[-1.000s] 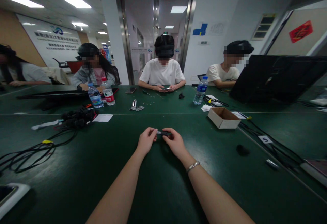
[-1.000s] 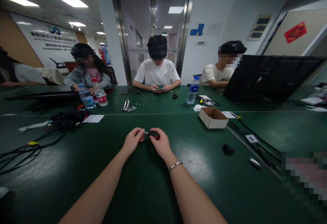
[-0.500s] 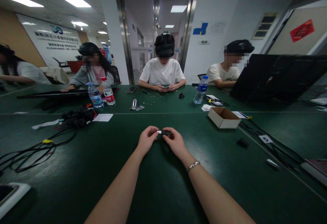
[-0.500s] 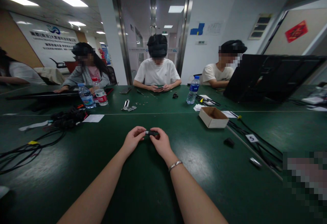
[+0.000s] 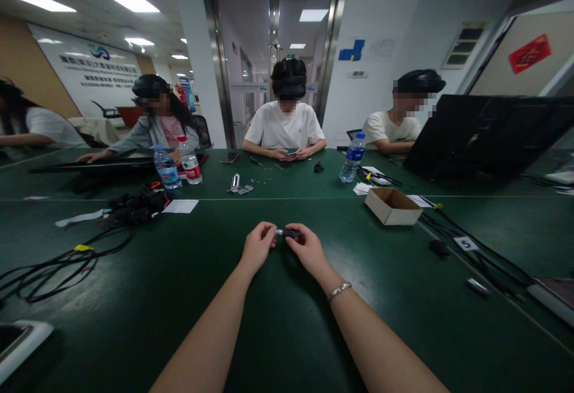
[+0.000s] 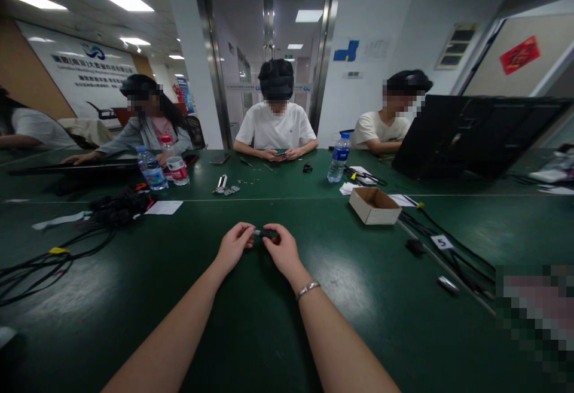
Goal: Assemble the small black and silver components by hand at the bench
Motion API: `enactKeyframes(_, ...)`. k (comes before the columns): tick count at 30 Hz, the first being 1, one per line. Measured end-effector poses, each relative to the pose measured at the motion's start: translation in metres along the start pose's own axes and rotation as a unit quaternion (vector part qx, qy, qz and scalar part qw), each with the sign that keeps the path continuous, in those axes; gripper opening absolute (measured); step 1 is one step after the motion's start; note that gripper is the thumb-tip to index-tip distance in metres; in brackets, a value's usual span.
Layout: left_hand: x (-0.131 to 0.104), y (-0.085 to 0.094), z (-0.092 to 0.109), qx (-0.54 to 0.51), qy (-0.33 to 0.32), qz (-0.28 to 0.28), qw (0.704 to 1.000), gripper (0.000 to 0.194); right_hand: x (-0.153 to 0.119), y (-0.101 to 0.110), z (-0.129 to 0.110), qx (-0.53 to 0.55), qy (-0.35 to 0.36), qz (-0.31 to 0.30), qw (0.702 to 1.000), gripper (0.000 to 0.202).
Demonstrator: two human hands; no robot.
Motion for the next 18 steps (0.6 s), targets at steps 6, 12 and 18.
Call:
enactKeyframes(6,-0.001,-0.002,-0.007,0.013,-0.018,-0.017,1.000,0.022,0.001,0.000,0.000,0.007,0.003,0.006,1.000,0.031)
enactKeyframes(12,-0.016,-0.001,0.072,0.023,-0.073,0.097,0.992,0.030,0.002,0.000,0.001,0.026,-0.003,0.000,1.000,0.031)
enactKeyframes(18,-0.103,0.044,0.181,-0.074,-0.193,-0.418,0.884,0.041,0.002,0.001,0.000,0.007,-0.010,0.011,1.000,0.029)
Point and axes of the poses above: each hand's wrist, its own x-axis towards the middle knuckle, its own y-axis out of the back of the hand, z = x × y, the point moved 2 cm from there along x, towards the middle knuckle, and after that the axes turned 3 degrees about z, right-handed, at the moved point
